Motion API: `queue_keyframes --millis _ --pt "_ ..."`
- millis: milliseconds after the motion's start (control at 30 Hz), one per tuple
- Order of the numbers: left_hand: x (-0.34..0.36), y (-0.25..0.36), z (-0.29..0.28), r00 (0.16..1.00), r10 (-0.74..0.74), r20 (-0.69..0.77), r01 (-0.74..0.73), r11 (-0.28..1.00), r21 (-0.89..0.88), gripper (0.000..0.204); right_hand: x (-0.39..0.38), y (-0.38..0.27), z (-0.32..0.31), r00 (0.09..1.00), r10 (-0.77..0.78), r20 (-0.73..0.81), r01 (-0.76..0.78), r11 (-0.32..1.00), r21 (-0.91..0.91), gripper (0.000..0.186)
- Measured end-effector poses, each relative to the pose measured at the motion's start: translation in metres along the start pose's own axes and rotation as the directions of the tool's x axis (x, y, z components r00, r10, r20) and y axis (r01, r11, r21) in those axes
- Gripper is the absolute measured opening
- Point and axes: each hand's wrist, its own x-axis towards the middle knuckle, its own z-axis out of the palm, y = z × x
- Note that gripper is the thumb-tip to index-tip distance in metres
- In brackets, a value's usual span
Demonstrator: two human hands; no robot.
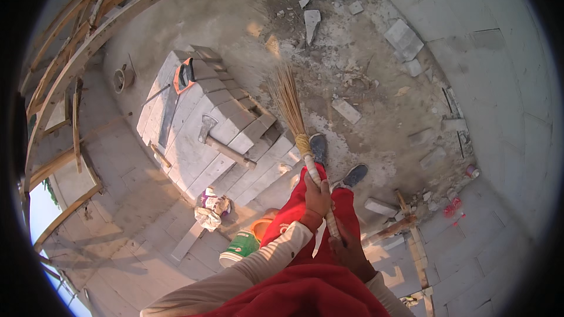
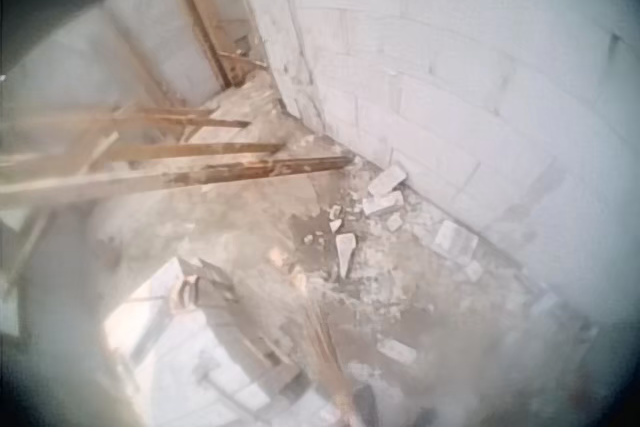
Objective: The person shapes a block using a small axe, lifts the block to place it on top of a wall, and then sweeps the concrete floor with a broom.
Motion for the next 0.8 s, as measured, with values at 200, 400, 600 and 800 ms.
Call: queue_keyframes --millis 200,400,600,800 --pt "0.217 0.025 -0.058 0.975 -0.054 -0.217 0.086 0.986 0.143 0.037 0.2 -0.004 0.02 0.993 0.015 0.114 -0.045 0.963 0.265 0.071" --pt "0.146 -0.048 0.071 0.91 -0.209 0.357 0.066 0.925 0.374 0.067 0.111 0.058 -0.013 0.948 0.024 -0.317 0.105 0.917 0.384 0.07" --pt "-0.011 -0.021 0.042 0.93 -0.085 0.358 0.032 0.988 0.15 0.069 -0.017 0.072 -0.005 0.948 -0.091 -0.304 0.112 0.992 0.055 0.067" --pt "0.086 -0.003 -0.048 0.997 0.0 -0.08 0.006 0.997 0.08 0.048 0.076 0.008 0.017 0.995 0.043 0.093 -0.061 0.977 0.205 0.069"
